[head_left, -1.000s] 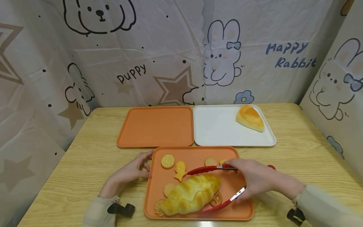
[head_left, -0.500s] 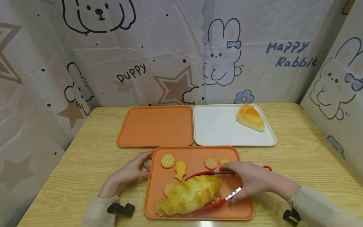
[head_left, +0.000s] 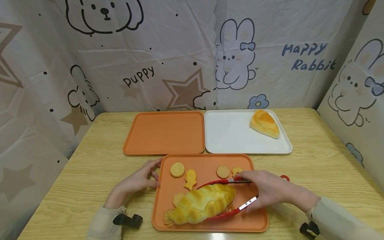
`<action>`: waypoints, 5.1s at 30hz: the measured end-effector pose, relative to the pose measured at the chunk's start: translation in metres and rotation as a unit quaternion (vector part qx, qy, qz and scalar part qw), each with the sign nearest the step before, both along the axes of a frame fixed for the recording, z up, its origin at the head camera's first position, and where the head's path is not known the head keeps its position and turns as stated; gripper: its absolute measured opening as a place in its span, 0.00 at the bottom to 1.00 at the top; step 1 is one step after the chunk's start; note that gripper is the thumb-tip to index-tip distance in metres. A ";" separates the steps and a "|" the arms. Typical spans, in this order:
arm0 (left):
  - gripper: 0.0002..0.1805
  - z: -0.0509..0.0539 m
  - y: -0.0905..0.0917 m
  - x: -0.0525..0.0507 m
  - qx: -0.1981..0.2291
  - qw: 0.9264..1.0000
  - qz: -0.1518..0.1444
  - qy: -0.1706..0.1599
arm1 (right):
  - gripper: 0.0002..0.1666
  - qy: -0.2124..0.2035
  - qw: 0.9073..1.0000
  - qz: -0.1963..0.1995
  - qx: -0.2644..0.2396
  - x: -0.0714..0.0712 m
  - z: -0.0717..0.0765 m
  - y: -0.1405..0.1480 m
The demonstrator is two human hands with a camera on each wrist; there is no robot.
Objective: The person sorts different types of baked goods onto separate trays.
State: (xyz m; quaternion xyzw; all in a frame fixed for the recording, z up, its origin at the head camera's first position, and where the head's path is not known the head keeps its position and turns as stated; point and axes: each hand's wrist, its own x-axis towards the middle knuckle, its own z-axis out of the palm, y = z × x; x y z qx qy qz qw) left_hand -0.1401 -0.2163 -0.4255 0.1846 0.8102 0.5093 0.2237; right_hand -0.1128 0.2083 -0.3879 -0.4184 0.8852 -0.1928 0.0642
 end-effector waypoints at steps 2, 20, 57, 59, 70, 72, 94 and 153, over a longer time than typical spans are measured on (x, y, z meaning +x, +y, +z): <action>0.47 -0.001 0.000 0.000 0.001 1.000 0.000 0.004 | 0.47 -0.006 1.000 -0.007 -0.003 0.000 0.002 0.001; 0.47 -0.002 -0.001 -0.001 0.008 1.000 -0.006 0.012 | 0.45 0.019 0.996 -0.090 -0.001 -0.018 0.018 0.019; 0.48 -0.003 -0.002 -0.001 0.015 1.000 -0.002 -0.009 | 0.51 0.013 0.951 -0.309 0.016 -0.068 0.013 0.066; 0.48 -0.003 -0.001 -0.001 0.012 1.000 0.002 -0.010 | 0.51 0.011 0.948 -0.317 0.018 -0.070 0.011 0.067; 0.48 -0.001 0.000 0.000 0.014 1.000 0.005 -0.026 | 0.59 -0.028 0.936 -0.349 0.032 -0.083 0.001 0.073; 0.48 -0.001 0.001 -0.001 0.015 0.999 0.005 -0.028 | 0.61 -0.034 0.934 -0.353 0.033 -0.085 -0.001 0.075; 0.48 0.000 0.001 -0.001 0.011 1.000 0.007 -0.023 | 0.67 -0.049 0.926 -0.374 0.026 -0.087 -0.003 0.079; 0.43 0.002 0.006 -0.016 0.070 0.993 0.014 -0.098 | 0.44 -0.014 0.981 -0.180 0.073 -0.019 0.017 0.032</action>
